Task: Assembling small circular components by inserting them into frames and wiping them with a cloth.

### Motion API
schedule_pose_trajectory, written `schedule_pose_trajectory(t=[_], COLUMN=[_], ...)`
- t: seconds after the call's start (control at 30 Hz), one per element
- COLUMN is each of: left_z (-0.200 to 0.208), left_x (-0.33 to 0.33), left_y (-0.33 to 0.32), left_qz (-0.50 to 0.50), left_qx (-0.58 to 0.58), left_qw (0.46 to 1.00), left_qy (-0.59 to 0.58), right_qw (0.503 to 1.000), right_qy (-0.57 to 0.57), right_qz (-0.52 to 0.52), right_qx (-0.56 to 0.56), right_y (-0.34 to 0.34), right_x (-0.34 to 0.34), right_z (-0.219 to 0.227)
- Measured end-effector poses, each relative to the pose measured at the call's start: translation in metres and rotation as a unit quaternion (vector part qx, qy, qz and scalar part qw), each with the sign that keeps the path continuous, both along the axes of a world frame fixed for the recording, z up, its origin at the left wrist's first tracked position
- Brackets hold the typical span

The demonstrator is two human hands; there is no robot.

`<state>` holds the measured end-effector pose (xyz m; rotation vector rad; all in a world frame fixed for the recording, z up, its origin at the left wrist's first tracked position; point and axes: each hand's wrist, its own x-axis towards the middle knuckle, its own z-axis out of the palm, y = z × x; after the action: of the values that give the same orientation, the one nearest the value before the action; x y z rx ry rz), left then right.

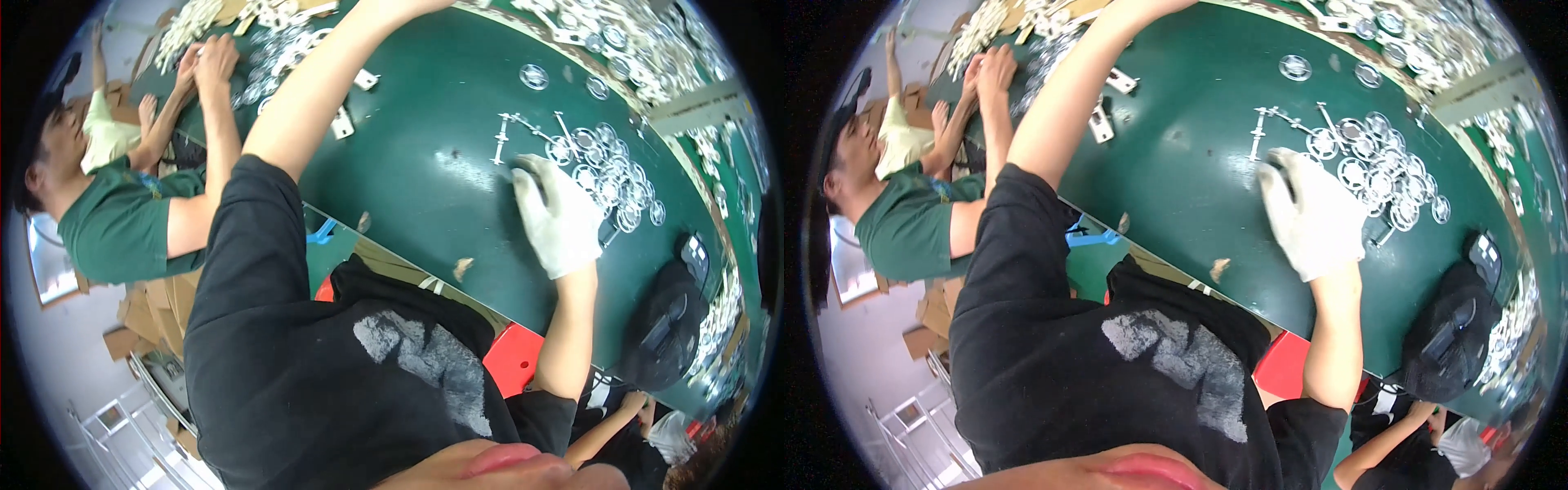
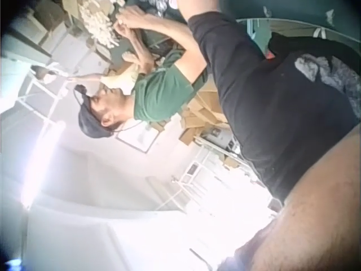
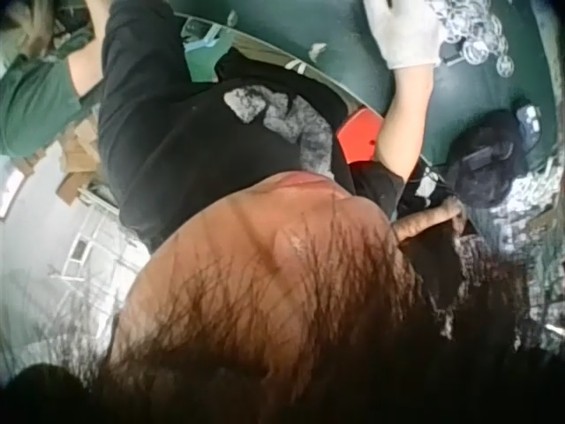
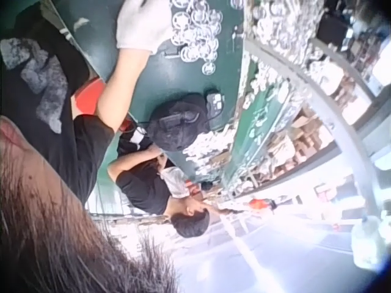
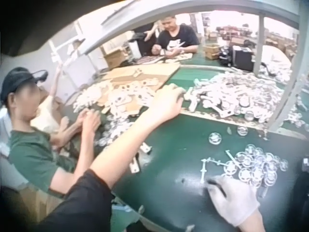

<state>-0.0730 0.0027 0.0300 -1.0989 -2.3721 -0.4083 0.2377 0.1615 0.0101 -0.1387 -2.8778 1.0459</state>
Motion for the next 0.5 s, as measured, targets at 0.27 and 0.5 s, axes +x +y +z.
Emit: schedule_pose_trajectory(t=[0.27,0.5], left_z=[-0.065,-0.094], left_x=[0.098,0.124], left_y=[-0.149,-0.136], left_qz=[0.259,0.172], left_qx=[-0.104,0.063], left_qw=[0.959,0.975], left_qy=[0.042,-0.122], right_qw=[1.0,0.998], right_qy=[-0.025,-0.059], right_qz=[-0.008,-0.012], right_qx=[0.005,0.012], right_y=[-0.007,-0.007], right_x=[-0.002,-0.001], right_z=[0.004,0.001])
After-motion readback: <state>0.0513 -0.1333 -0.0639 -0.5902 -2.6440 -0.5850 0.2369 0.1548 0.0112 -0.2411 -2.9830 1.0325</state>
